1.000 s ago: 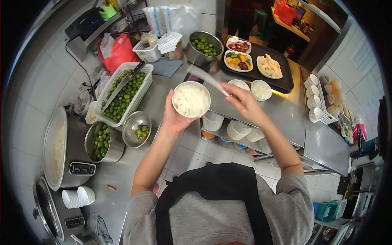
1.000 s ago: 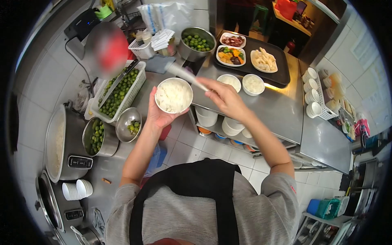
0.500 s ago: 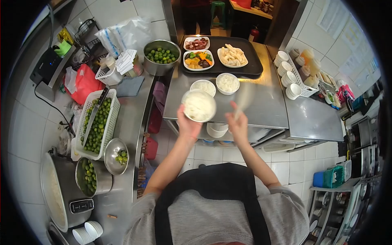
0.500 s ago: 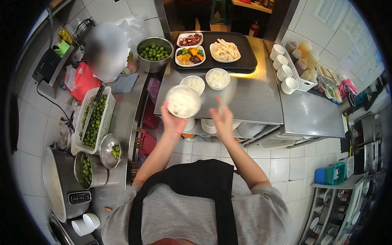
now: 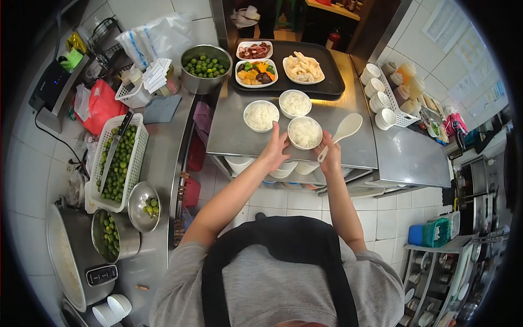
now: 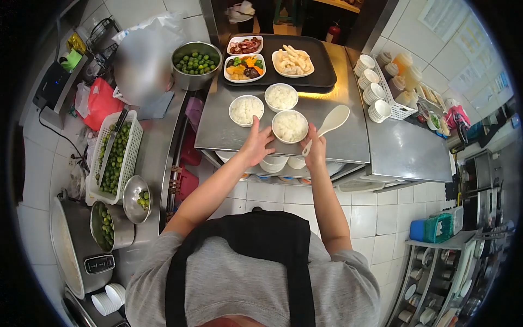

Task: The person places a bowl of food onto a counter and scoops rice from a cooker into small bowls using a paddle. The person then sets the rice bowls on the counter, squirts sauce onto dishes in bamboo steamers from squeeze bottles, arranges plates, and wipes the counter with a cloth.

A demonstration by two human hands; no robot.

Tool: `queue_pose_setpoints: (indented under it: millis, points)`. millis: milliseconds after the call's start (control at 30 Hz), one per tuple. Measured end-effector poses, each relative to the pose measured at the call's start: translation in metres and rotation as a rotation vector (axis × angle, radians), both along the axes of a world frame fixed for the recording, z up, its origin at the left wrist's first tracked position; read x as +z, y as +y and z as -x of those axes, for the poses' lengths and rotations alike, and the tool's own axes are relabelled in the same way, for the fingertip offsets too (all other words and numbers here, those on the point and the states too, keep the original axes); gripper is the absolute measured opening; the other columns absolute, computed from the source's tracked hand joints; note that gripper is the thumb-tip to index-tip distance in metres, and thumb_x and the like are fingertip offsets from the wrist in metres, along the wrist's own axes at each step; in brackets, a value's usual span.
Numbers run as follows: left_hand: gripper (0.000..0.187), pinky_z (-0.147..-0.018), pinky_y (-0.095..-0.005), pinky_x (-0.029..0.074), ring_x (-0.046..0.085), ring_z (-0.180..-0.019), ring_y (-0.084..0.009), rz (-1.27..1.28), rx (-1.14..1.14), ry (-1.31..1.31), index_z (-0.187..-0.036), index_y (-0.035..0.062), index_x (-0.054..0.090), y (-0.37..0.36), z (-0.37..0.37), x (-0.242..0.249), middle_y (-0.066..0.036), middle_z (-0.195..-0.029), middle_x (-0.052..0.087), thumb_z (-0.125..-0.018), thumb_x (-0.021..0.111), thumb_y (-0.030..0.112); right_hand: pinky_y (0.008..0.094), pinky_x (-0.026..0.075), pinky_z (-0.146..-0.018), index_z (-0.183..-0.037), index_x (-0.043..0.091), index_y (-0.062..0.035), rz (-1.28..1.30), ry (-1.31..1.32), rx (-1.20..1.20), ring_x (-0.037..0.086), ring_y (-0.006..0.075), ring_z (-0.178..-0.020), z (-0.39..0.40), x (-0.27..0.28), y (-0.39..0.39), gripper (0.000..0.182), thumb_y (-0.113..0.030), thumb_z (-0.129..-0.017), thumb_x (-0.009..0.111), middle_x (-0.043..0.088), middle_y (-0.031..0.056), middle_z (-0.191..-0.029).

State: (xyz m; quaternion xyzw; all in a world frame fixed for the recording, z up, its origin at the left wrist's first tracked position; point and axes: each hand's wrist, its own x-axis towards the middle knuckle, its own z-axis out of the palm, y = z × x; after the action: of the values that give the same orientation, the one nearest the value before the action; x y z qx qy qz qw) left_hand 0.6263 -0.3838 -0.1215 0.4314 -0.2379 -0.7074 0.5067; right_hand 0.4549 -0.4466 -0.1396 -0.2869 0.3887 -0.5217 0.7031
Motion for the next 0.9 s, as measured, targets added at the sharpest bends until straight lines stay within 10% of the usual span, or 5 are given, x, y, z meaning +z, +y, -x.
queue_pose_setpoints:
  millis: [267, 433, 533, 733, 900]
  points:
    - [0.049, -0.082, -0.0291, 0.044, 0.054, -0.099, -0.0123, 0.194, 0.036, -0.246, -0.127, 0.0061, 0.043, 0.129, -0.062, 0.028, -0.01, -0.114, 0.055, -0.085, 0.061, 0.024, 0.0351, 0.039, -0.093, -0.13, 0.041, -0.0021, 0.769, 0.58, -0.329, 0.049, 0.0219, -0.11, 0.007, 0.009, -0.019, 0.045, -0.029, -0.094, 0.037, 0.05, 0.0139, -0.124]
    - [0.015, -0.047, -0.019, 0.042, 0.056, -0.058, -0.0046, 0.122, 0.698, -0.526, -0.09, 0.0058, 0.063, 0.295, -0.135, 0.046, 0.0, -0.07, 0.062, -0.078, 0.068, 0.012, 0.0229, 0.046, -0.061, -0.124, 0.049, -0.0011, 0.87, 0.403, 0.0, 0.053, 0.0116, -0.065, -0.07, 0.067, 0.036, 0.038, -0.017, -0.089, 0.052, 0.06, 0.0092, -0.085]
    - [0.017, -0.032, -0.0169, 0.031, 0.046, -0.04, -0.0028, -0.172, 1.416, -0.836, -0.073, 0.0084, 0.064, 0.455, -0.152, 0.074, 0.001, -0.055, 0.057, -0.083, 0.063, 0.022, 0.0172, 0.031, -0.041, -0.119, 0.052, -0.0024, 0.755, 0.575, 0.427, 0.036, 0.0031, -0.047, -0.161, 0.071, 0.083, 0.035, -0.008, -0.085, 0.057, 0.051, -0.0003, -0.065]
    - [0.042, -0.05, -0.0264, 0.044, 0.058, -0.056, -0.0139, -0.459, 2.332, -1.093, -0.077, 0.0009, 0.065, 0.705, -0.163, 0.049, -0.007, -0.063, 0.061, -0.087, 0.053, 0.04, 0.0163, 0.02, -0.035, -0.123, 0.049, -0.0066, 0.8, 0.223, 0.944, 0.027, -0.0008, -0.041, -0.295, 0.102, 0.227, 0.043, 0.003, -0.081, 0.055, 0.039, -0.0079, -0.055]
    - [0.049, -0.082, -0.0416, 0.046, 0.058, -0.096, -0.0344, -1.348, 1.773, -1.39, -0.111, 0.0032, 0.057, 0.818, -0.204, 0.008, -0.02, -0.103, 0.059, -0.072, 0.068, 0.031, 0.0166, 0.028, -0.041, -0.134, 0.032, -0.0021, 0.826, 0.015, 1.452, 0.038, 0.0032, -0.047, -0.361, 0.129, 0.362, 0.058, -0.006, -0.083, 0.059, 0.046, -0.0026, -0.066]
